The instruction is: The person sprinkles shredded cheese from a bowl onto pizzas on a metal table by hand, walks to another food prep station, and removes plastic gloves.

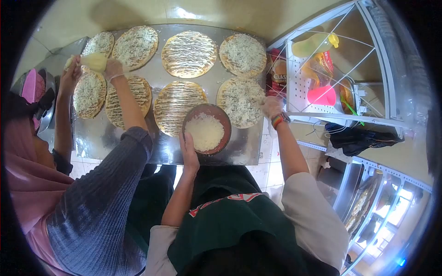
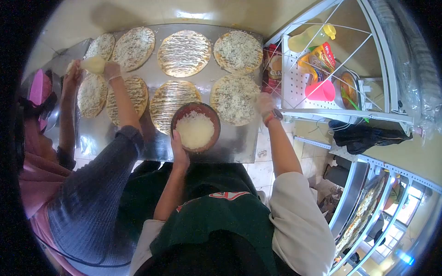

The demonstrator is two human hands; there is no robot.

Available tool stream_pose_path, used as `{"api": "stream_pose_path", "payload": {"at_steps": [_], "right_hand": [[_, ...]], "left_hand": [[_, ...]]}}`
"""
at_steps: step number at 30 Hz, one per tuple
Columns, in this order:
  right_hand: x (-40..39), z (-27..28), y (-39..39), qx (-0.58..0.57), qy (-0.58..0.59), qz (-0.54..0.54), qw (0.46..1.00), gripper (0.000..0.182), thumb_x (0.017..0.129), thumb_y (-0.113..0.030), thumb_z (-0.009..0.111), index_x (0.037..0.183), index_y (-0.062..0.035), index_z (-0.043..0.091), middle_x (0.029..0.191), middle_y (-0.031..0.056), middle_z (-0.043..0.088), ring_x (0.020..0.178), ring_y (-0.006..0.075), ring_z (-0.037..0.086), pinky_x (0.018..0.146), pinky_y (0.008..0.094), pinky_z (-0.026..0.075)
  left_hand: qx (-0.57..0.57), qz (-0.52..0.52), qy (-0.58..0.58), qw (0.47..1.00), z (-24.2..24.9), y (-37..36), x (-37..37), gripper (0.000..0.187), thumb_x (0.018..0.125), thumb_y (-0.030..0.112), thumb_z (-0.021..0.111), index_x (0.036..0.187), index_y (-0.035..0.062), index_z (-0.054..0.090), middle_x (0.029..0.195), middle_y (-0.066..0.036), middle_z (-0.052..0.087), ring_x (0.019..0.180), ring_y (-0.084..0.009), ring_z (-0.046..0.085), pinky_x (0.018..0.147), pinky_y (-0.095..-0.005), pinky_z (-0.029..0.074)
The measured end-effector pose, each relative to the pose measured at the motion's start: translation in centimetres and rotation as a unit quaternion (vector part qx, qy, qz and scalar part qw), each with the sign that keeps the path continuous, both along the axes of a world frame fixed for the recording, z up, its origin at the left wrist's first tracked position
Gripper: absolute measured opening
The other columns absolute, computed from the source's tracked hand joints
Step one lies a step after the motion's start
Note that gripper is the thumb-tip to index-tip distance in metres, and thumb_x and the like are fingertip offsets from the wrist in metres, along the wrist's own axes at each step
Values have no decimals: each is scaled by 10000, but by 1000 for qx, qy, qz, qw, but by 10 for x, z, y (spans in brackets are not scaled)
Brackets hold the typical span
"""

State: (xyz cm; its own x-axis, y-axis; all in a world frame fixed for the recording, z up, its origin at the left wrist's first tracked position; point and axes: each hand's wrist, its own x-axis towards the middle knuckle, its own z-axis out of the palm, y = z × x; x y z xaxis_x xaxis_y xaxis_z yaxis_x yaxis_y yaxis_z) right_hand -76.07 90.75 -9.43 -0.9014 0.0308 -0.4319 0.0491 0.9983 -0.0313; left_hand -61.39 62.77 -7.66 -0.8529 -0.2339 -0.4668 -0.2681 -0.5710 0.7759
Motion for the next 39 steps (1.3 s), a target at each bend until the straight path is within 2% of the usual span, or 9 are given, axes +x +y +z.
{"api": "stream_pose_path", "payload": {"at_steps": [9,19,29,32,34,35,37,38,39], "right_hand": [[59,83,-81,-365,154,90,914,177,742,-157,479,846,-73,595,837,132,579,817,285,542,724,374,429],[58,102,-151,-211,-27,423,881,296,747,-286,465,886,-34,534,915,152,534,826,318,514,684,401,425],[61,88,-185,-143,-23,299,943,343,771,-327,426,907,-33,537,889,172,561,821,318,543,700,392,432],[53,46,-180,-328,-115,292,891,339,746,-268,468,962,-10,516,942,164,553,894,318,523,763,378,423],[41,37,-179,-503,14,488,713,207,747,-115,458,907,-1,525,890,158,550,816,296,538,731,331,437],[39,29,-177,-503,11,493,710,207,747,-115,458,907,-1,525,890,158,550,816,296,538,731,331,437],[34,13,-174,-649,-218,130,717,221,746,-95,488,937,12,522,882,121,550,797,236,540,725,305,440],[26,32,-174,-523,27,397,754,227,775,-107,488,966,11,518,894,82,552,778,166,533,703,278,442],[21,42,-178,-523,24,399,753,227,775,-107,488,966,11,518,894,82,552,778,166,533,703,278,442]], "left_hand": [[-99,-14,-21,995,23,14,-15,545,861,392,357,1212,-18,280,1163,-154,385,1067,-219,383,907,-322,293],[-90,-23,37,995,24,23,-24,487,868,318,391,1190,-40,318,1157,-159,399,1078,-213,375,918,-298,279],[-244,70,-24,967,20,18,-25,554,832,369,440,1175,-51,324,1122,-198,419,1055,-252,402,901,-321,298],[-226,80,-13,971,5,14,-20,548,837,362,433,1188,-40,311,1121,-195,420,1047,-251,408,898,-317,302],[-197,87,-7,976,7,7,-13,544,840,358,428,1193,-37,304,1122,-193,420,1048,-249,406,898,-316,301],[-161,87,-4,983,14,1,-9,543,845,357,419,1200,-35,294,1127,-189,416,1053,-246,401,899,-313,300],[-125,91,-1,988,14,-10,0,543,849,357,409,1206,-32,285,1131,-186,412,1058,-243,395,900,-310,299],[-123,98,2,988,6,-15,8,542,854,358,397,1213,-30,274,1145,-184,397,1070,-238,383,908,-305,290],[-121,105,5,987,7,-22,14,542,859,358,385,1220,-27,264,1159,-182,382,1081,-234,370,916,-301,281]]}}
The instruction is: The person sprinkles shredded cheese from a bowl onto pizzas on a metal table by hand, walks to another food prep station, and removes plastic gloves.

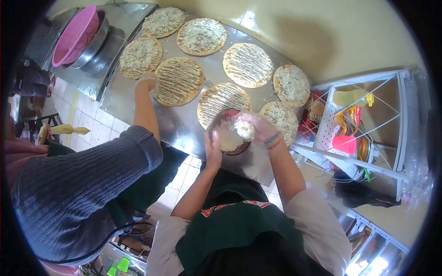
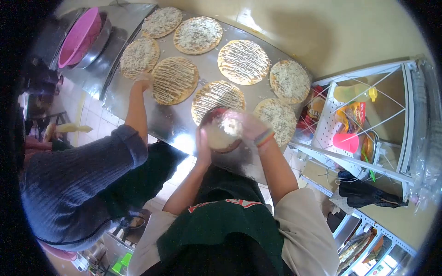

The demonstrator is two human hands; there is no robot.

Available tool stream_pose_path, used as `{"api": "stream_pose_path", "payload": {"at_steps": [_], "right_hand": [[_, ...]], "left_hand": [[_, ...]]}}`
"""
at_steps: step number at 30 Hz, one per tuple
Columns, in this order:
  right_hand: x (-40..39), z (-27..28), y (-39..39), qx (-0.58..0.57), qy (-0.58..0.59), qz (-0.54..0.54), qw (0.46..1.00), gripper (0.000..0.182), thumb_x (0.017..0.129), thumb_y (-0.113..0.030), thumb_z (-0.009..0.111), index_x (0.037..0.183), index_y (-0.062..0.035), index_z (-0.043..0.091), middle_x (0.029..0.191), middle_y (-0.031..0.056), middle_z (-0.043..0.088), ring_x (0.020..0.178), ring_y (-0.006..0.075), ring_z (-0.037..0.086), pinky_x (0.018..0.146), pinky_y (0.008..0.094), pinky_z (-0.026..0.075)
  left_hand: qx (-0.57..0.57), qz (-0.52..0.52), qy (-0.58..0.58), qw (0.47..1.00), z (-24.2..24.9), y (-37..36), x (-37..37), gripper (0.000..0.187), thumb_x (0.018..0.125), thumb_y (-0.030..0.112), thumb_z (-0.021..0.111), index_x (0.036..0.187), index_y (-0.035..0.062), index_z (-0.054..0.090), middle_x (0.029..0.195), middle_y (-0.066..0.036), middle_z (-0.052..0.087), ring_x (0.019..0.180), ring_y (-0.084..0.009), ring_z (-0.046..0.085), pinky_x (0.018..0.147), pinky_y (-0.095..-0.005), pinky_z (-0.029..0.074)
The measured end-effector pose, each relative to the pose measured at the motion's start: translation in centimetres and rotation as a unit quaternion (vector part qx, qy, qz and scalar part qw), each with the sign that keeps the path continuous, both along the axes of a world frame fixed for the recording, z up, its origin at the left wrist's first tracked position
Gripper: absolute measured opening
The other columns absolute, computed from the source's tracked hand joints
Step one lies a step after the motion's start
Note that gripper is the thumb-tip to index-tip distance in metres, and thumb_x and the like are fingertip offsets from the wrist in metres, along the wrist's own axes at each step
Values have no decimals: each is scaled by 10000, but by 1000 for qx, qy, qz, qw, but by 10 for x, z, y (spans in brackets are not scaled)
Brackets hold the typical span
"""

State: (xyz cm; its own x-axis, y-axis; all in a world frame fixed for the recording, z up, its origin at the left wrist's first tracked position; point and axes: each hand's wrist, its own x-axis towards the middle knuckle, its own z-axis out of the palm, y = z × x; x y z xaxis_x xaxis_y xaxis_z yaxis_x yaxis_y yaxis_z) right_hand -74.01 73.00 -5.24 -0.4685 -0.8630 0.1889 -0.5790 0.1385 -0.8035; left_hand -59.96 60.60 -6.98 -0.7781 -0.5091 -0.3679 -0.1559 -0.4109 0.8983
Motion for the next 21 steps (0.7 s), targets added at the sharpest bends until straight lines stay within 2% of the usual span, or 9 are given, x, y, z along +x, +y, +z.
{"api": "stream_pose_path", "payload": {"at_steps": [2,4,5,6,10,12,16,17,21], "right_hand": [[-12,9,-7,-20,-497,-79,864,235,754,-112,525,955,10,520,902,92,562,771,155,532,698,264,443],[-41,-25,-3,36,-422,-59,904,248,712,-139,566,924,-13,543,904,92,575,755,199,537,701,285,443],[-61,-50,-1,30,-97,30,994,217,712,-136,562,901,-29,563,910,81,577,764,210,542,715,295,442],[-73,-68,-3,17,240,118,963,190,711,-133,557,877,-46,583,915,71,579,773,220,546,729,304,440],[-77,-74,-44,223,176,11,959,174,728,-161,521,850,-79,615,926,52,584,817,197,556,768,306,430],[-61,-22,-83,412,126,-230,872,224,696,-211,527,844,-70,620,928,72,586,863,191,555,793,295,422],[-67,-72,-106,434,329,-141,827,151,713,-225,518,780,-130,615,820,73,600,779,212,566,711,347,436],[-60,-45,-120,424,192,-196,863,170,734,-212,489,805,-110,605,815,110,598,798,243,572,699,381,442],[-56,-89,-127,357,308,-39,881,198,751,-153,446,818,-28,584,800,162,591,829,282,577,633,391,465]], "left_hand": [[-65,-9,-8,998,-3,-12,14,492,879,352,298,1213,-9,278,1131,-150,400,1062,-226,382,906,-336,297],[0,65,-11,998,-11,-21,33,510,876,379,293,1208,-9,287,1143,-152,393,1069,-235,382,909,-343,295],[3,69,-12,998,-8,-26,41,510,876,379,293,1208,-9,287,1143,-152,393,1069,-235,382,909,-343,295],[12,78,-20,997,-3,-32,48,527,872,395,298,1210,-8,283,1150,-152,388,1075,-237,380,910,-347,295],[56,134,-37,989,-20,-44,79,571,859,441,307,1225,5,263,1181,-154,369,1097,-245,369,919,-356,291],[63,132,-8,989,-23,-51,89,519,876,381,323,1218,-4,258,1168,-148,380,1093,-223,361,930,-323,260],[43,140,13,989,-29,-54,99,536,871,405,319,1218,2,255,1162,-144,384,1092,-224,361,931,-331,260],[42,147,5,988,-26,-54,99,536,870,410,317,1218,6,257,1162,-142,383,1092,-225,360,931,-334,260],[77,156,-1,985,-30,-58,102,538,870,414,317,1224,15,254,1172,-142,375,1097,-225,355,931,-333,261]]}}
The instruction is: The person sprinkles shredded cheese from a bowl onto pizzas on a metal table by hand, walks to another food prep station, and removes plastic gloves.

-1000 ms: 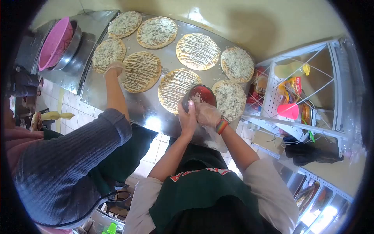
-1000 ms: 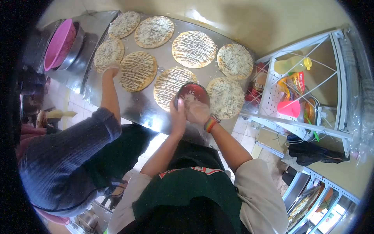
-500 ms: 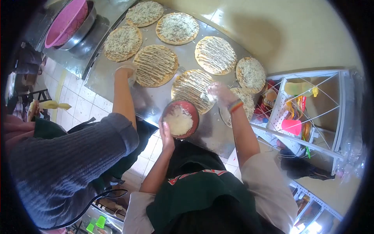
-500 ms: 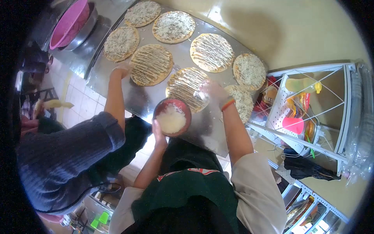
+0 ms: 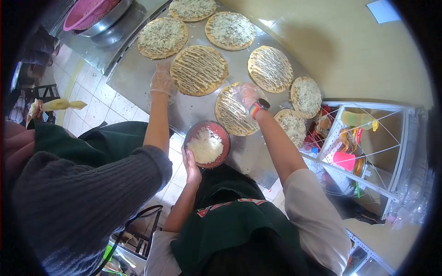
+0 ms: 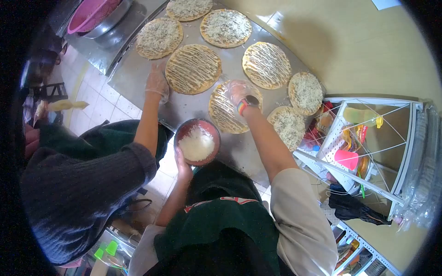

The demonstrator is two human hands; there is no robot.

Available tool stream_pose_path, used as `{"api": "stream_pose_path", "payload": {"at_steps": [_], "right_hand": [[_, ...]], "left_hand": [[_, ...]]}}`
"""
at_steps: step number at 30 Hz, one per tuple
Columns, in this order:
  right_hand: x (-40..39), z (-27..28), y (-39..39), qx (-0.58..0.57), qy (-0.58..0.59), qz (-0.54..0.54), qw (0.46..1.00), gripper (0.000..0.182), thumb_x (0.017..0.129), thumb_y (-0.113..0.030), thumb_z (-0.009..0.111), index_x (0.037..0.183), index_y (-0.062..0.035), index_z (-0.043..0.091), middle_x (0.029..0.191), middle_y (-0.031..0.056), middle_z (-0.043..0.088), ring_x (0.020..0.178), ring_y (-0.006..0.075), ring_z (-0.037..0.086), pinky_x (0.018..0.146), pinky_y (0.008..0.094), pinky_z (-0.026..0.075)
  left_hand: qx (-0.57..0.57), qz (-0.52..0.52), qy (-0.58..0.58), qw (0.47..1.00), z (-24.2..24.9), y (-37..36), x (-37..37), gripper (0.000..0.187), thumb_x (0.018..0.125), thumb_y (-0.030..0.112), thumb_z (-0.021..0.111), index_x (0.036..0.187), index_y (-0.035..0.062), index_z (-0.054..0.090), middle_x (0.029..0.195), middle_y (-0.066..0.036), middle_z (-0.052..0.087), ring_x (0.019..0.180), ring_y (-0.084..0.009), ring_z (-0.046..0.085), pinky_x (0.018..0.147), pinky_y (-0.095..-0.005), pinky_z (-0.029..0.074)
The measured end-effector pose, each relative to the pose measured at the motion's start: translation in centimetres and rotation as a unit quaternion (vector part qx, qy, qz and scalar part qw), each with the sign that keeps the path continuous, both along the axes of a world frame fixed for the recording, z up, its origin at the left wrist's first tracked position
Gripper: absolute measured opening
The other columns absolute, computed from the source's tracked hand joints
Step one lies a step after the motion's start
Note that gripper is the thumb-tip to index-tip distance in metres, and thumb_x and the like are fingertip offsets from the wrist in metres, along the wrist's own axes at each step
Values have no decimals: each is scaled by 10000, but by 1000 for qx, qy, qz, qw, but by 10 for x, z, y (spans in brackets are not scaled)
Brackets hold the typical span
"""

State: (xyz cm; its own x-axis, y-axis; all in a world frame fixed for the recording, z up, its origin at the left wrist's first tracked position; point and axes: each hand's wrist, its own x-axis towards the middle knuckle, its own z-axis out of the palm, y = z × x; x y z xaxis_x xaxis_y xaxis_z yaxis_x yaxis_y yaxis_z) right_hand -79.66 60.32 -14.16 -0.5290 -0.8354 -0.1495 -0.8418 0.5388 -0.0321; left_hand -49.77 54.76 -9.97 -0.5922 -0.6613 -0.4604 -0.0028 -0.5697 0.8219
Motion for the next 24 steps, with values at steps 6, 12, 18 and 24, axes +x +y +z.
{"api": "stream_pose_path", "payload": {"at_steps": [6,12,18,24], "right_hand": [[40,-9,5,83,97,33,991,103,700,-114,481,724,-92,580,750,113,573,677,245,562,618,338,449],[68,2,43,-137,-130,-23,982,109,675,-86,502,695,-108,606,721,102,588,676,247,569,638,335,460],[49,42,57,-182,-123,-165,962,120,705,-102,502,746,-74,612,774,98,606,731,248,577,701,326,458],[72,24,53,-153,-172,-150,962,141,679,-102,519,776,-99,621,779,107,602,743,240,575,703,323,455]], "left_hand": [[-2,18,2,1000,9,-3,-5,553,864,430,323,1227,19,252,1181,-141,368,1105,-224,350,933,-330,260],[34,35,-11,999,-4,-5,-3,560,858,436,338,1224,19,261,1186,-137,367,1108,-224,352,934,-337,262],[6,18,-17,1000,-12,-4,-2,574,850,448,344,1246,45,247,1205,-126,378,1116,-242,373,942,-365,279],[-18,-2,14,1000,4,-2,-8,587,852,463,316,1245,33,244,1225,-132,349,1132,-243,349,944,-359,272]]}}
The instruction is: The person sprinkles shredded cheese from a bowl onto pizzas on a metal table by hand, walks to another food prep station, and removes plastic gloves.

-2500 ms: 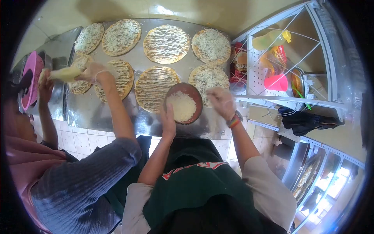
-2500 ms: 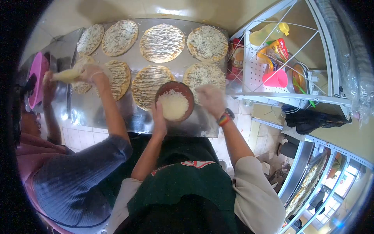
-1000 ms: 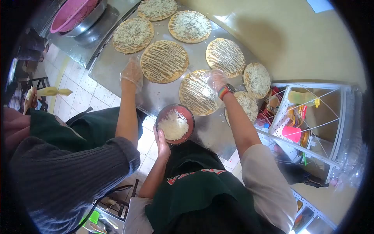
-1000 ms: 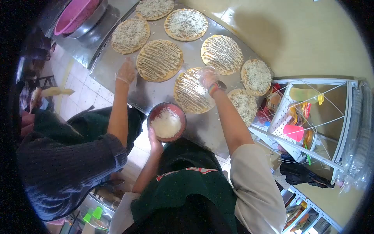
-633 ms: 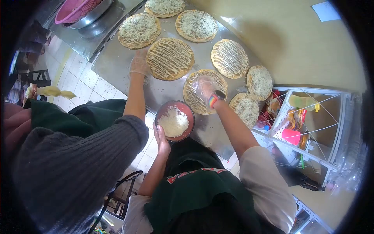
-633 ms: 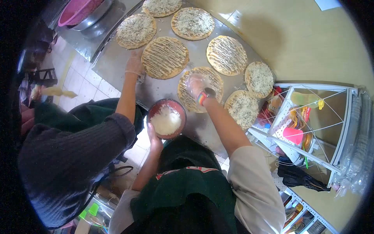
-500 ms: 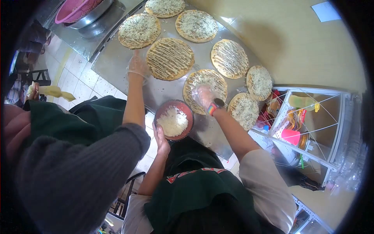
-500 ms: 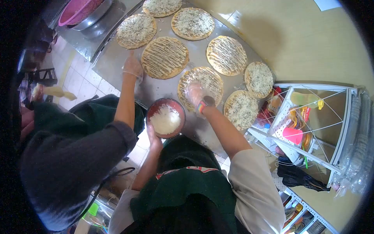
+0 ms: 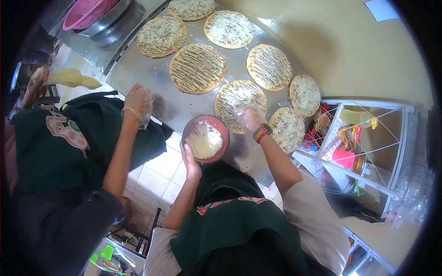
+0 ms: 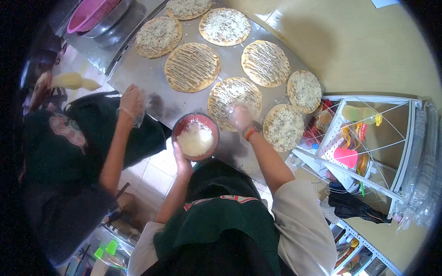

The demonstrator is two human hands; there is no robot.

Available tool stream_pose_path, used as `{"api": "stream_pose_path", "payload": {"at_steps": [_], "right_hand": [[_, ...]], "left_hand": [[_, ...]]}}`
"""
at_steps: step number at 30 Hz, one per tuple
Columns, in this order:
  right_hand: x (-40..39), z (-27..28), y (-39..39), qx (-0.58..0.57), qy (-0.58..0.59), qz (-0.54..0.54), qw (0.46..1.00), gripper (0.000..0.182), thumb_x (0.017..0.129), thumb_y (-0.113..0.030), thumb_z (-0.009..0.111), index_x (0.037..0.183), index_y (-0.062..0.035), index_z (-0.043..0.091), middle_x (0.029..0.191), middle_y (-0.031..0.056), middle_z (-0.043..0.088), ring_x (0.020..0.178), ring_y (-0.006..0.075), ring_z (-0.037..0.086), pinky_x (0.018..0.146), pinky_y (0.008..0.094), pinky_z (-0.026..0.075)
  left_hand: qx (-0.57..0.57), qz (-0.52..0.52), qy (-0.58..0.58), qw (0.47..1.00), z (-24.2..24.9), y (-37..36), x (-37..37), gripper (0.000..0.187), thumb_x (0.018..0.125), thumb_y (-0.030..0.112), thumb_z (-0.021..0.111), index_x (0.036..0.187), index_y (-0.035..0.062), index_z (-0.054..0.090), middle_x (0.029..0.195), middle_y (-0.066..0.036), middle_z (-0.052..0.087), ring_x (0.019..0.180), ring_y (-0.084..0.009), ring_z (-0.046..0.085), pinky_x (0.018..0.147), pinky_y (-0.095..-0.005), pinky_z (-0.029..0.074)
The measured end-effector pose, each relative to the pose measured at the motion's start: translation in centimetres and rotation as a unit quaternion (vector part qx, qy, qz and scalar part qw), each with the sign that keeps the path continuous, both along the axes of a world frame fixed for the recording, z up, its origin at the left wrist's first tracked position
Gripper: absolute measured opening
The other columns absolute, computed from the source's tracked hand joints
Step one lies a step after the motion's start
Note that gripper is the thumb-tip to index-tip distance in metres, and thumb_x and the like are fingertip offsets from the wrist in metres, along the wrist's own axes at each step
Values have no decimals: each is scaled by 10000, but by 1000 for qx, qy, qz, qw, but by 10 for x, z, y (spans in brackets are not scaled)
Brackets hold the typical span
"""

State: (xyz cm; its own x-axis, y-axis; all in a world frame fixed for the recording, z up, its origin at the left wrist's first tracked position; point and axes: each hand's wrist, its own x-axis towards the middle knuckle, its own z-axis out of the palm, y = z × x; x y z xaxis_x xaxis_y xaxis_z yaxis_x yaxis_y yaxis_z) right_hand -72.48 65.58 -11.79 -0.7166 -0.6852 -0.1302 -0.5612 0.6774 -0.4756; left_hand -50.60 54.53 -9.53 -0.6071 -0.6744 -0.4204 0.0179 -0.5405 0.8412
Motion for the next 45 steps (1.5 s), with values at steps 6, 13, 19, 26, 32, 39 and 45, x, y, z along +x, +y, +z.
{"api": "stream_pose_path", "payload": {"at_steps": [6,13,19,26,32,39,45], "right_hand": [[27,10,-5,41,-11,33,999,151,682,-134,519,796,-110,616,826,95,595,785,233,561,713,333,444],[15,72,19,42,72,20,996,160,716,-131,505,843,-115,600,832,92,583,770,260,549,695,340,443],[38,86,-22,-144,104,160,971,208,712,-142,496,901,-91,568,875,108,569,771,259,555,656,354,454],[52,89,-16,174,80,194,962,216,708,-178,456,824,-56,590,853,129,580,736,248,564,634,363,444],[34,43,8,-117,-321,112,933,291,796,-222,430,941,-4,557,851,131,576,755,227,570,626,329,445],[-22,60,30,-326,-664,-99,666,214,807,-132,487,966,8,518,814,68,569,714,138,555,597,239,447],[-59,-2,-20,-208,-353,38,911,154,737,-164,563,844,-54,571,803,86,586,692,178,566,585,315,448]], "left_hand": [[13,15,-28,999,7,-2,-9,596,850,472,311,1239,25,245,1223,-136,344,1134,-244,343,946,-360,264],[-24,24,-61,998,15,-7,-28,610,846,456,345,1239,2,235,1228,-157,317,1139,-246,315,946,-346,248],[-91,-99,-71,988,39,6,-62,601,844,444,354,1227,-11,267,1215,-162,337,1131,-254,320,946,-334,247],[-165,-33,-89,982,45,34,-92,524,852,343,420,1193,-36,297,1151,-179,395,1071,-240,378,918,-318,277],[-77,-38,-42,995,36,50,-92,519,857,335,414,1208,-25,283,1162,-172,384,1076,-231,372,917,-314,281],[-5,29,-59,998,1,35,-60,553,874,408,311,1230,-12,256,1198,-162,345,1110,-234,342,934,-323,264],[-24,93,-34,995,3,-1,-34,554,870,436,295,1207,-3,279,1174,-144,364,1103,-227,345,942,-329,246]]}}
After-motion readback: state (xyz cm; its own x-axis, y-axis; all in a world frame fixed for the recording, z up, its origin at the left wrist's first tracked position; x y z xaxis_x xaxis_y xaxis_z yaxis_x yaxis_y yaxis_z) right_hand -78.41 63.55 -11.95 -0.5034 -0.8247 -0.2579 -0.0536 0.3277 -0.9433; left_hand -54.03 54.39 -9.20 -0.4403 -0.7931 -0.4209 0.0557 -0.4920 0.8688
